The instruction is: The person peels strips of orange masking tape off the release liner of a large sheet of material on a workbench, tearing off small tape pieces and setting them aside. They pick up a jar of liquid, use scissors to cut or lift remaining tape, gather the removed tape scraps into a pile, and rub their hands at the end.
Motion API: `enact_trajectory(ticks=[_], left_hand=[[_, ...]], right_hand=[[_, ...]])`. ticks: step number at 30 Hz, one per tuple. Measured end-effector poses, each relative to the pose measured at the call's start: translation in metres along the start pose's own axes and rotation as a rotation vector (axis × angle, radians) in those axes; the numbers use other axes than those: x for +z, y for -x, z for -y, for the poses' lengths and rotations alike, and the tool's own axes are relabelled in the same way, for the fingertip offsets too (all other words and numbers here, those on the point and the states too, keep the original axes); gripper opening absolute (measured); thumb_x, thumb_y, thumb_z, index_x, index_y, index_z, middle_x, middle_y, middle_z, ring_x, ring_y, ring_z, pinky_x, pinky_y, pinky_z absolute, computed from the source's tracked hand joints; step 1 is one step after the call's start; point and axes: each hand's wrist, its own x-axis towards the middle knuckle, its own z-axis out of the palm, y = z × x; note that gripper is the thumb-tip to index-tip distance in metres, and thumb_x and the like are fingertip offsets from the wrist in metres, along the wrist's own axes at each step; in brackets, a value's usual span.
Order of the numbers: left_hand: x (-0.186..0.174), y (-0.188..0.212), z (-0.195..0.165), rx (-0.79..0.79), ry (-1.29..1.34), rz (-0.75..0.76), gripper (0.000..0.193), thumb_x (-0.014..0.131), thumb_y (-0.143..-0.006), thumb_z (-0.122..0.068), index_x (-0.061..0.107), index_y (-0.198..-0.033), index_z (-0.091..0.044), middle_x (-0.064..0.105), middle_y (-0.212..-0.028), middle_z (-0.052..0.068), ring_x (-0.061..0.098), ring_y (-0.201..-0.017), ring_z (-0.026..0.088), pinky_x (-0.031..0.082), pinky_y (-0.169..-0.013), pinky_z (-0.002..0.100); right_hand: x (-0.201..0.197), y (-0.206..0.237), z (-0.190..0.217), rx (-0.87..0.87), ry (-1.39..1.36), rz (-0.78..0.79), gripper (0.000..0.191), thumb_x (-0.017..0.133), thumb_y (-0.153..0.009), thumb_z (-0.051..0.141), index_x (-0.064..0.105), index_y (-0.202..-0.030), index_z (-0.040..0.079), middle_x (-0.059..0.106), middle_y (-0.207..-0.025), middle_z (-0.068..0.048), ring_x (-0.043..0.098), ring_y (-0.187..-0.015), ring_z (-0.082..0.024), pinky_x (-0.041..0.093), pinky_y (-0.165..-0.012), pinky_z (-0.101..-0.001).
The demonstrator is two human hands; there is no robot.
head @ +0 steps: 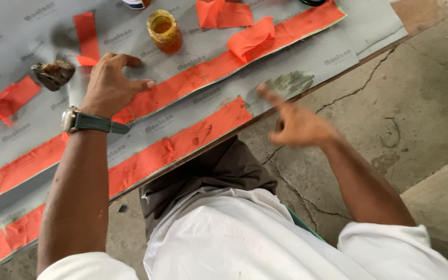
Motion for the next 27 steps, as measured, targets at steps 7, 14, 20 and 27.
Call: enact_trajectory(ticks=[7,14,20,27], left_hand=[[0.002,0.005,0.004,-0.043,0.005,0.011,0.059,0.091,-0.078,-0.034,0.071,-0.125,-0.005,0.063,-0.121,0.018,0.058,-0.121,0.036,0.046,-0.104,0.044],[0.004,0.005,0.009,0.002,0.039,-0.014,0.057,0.091,-0.079,-0.032,0.070,-0.124,-0.004,0.062,-0.125,0.018,0.057,-0.120,0.038,0.045,-0.102,0.045],[0.002,0.005,0.017,0.028,0.040,-0.021,0.057,0.091,-0.079,-0.032,0.070,-0.124,-0.003,0.062,-0.126,0.019,0.058,-0.120,0.038,0.046,-0.103,0.045],[0.000,0.008,0.020,0.030,0.006,-0.024,0.054,0.090,-0.080,-0.031,0.071,-0.122,-0.003,0.064,-0.124,0.019,0.060,-0.117,0.037,0.047,-0.101,0.044]], right_hand=[[-0.001,0.005,0.026,-0.053,0.396,-0.055,0.100,0.066,-0.078,0.022,0.017,-0.163,0.040,0.069,-0.075,-0.017,0.063,-0.059,-0.026,0.058,-0.070,-0.0433],[-0.001,0.021,0.027,-0.134,0.658,-0.183,0.072,0.063,-0.089,0.030,0.034,-0.155,0.035,0.075,-0.086,-0.015,0.070,-0.074,-0.028,0.060,-0.072,-0.0449],[0.012,0.026,0.017,-0.087,0.632,-0.250,0.068,0.061,-0.090,0.029,0.036,-0.154,0.036,0.075,-0.088,-0.011,0.073,-0.073,-0.028,0.060,-0.069,-0.0448],[0.021,0.025,-0.004,-0.180,0.584,-0.476,0.062,0.063,-0.094,0.032,0.040,-0.151,0.030,0.073,-0.083,-0.008,0.072,-0.070,-0.026,0.059,-0.068,-0.0442]])
